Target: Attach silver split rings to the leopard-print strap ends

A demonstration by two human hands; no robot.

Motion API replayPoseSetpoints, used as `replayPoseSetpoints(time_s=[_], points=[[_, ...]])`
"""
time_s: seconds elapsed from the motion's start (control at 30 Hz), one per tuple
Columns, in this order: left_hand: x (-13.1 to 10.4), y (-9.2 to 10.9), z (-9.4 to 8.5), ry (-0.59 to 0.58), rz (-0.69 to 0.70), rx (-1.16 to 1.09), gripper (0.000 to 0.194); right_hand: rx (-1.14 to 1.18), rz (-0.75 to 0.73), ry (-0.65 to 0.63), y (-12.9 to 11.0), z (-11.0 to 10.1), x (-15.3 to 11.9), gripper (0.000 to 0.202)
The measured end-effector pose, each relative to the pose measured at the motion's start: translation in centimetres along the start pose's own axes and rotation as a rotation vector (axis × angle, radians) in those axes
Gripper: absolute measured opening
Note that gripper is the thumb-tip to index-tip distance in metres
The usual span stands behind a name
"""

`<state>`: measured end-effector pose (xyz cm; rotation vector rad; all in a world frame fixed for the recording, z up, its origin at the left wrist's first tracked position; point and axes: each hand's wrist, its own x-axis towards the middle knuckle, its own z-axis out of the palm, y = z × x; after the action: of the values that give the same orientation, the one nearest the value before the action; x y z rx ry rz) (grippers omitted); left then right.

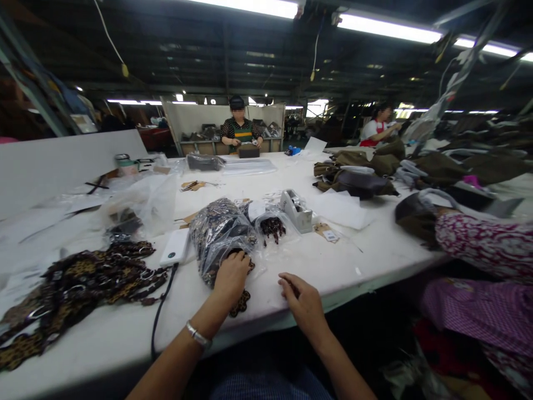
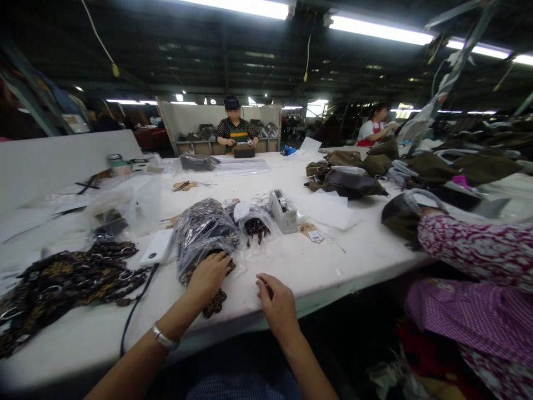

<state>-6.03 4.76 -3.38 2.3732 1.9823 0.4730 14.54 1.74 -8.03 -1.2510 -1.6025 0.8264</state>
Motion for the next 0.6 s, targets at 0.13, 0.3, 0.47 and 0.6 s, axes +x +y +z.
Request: replayPoseSetpoints(time_s=[0.13, 0.3, 0.47, 0.6], points=[[0.7, 1.3, -0.5, -0.039, 0.047, -0.047, 0.020, -0.006, -0.008, 0.006, -0.1, 0.1, 0.2, 0.028], [2.8, 3.5, -0.5, -0.027, 0.162, -0.187, 0.021, 0.021, 0.018, -0.005, -0.4, 0.1, 0.9, 0.030], [1.4, 4.1, -2.9, -0.014, 0.250, -0.340, 0.027, 0.114, 0.160, -0.037, 0.1, -0.4, 1.1, 0.042], [-1.9, 1.3, -6.6, 0.139, 0.201, -0.535, 0.025, 0.078, 0.272, -0.123, 1.2, -1.1, 1.5, 0.052]])
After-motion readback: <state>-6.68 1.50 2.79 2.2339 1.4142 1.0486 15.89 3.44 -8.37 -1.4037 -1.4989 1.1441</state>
